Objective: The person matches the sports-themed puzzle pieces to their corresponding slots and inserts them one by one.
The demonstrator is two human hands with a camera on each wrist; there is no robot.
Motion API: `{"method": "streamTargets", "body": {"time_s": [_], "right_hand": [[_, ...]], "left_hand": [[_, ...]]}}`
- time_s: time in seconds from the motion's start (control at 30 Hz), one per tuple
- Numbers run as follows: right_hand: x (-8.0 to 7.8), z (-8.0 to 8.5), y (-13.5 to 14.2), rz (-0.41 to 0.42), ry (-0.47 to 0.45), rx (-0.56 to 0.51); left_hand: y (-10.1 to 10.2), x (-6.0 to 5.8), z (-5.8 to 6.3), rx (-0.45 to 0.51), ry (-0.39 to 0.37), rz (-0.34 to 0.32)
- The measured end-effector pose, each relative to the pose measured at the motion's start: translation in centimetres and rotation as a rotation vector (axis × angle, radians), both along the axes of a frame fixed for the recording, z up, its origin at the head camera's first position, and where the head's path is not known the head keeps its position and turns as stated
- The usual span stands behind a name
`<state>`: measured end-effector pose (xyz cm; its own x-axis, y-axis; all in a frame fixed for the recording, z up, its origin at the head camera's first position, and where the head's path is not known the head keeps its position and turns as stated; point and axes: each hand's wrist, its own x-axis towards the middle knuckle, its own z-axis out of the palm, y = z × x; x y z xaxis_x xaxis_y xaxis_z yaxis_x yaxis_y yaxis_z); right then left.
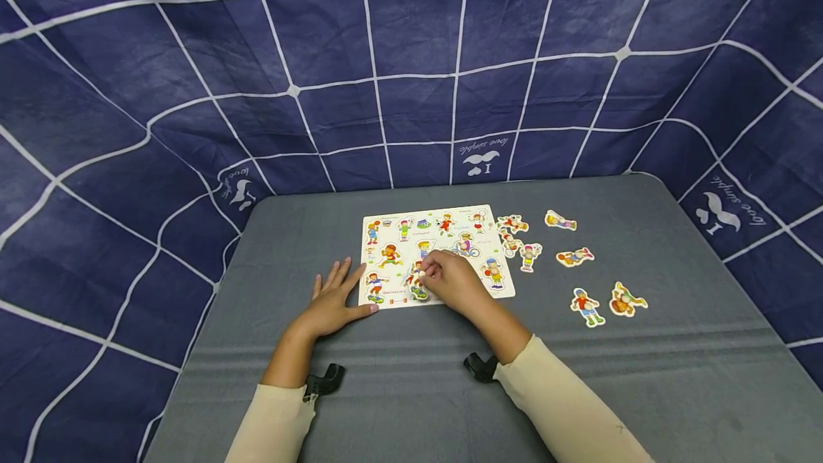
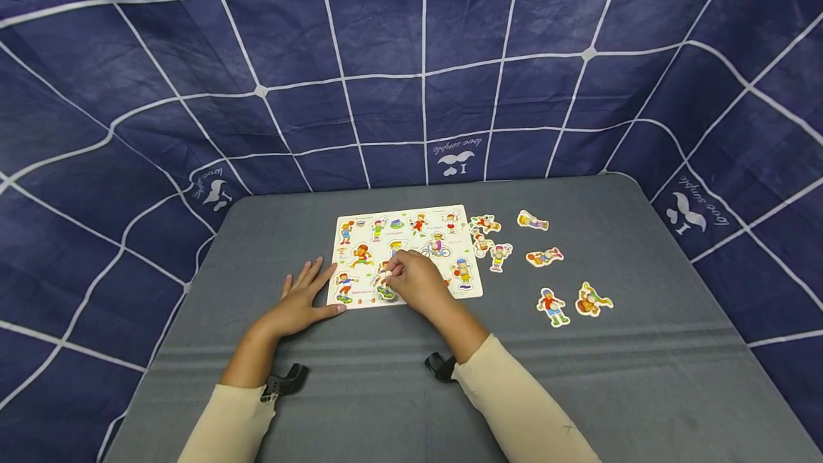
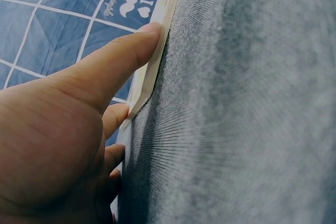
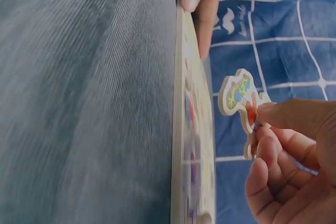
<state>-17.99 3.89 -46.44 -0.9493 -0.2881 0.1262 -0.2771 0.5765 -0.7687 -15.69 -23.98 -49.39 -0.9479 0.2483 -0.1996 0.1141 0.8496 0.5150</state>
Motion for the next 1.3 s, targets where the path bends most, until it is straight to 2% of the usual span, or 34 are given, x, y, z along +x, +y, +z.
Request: {"method": "streamTargets", "body": {"time_s": [0.4, 0.8, 0.97, 1.13, 1.3], "right_hand": [[-0.8, -0.1, -4.0, 0.067, 0.027, 0.051], [-1.7, -0.4, -7.3, 0.14, 0.016, 0.182], [-1.7, -0.8, -8.3, 0.168, 0.036, 0.237], [-1.6, -1.2, -8.7, 0.176, 0.096, 0.289], [-1.8, -1.4, -8.8, 0.19, 0.081, 0.296]], "left_hand": [[0.0, -0.1, 0.0, 0.018, -0.001, -0.014], [-0.2, -0.1, -0.3, 0.021, 0.01, -0.018], [-0.2, -0.2, -0.4, 0.014, 0.022, -0.02], [-0.2, -0.2, -0.5, 0.008, 0.03, -0.021], [-0.2, -0.2, -0.7, 0.008, 0.031, -0.021]]}}
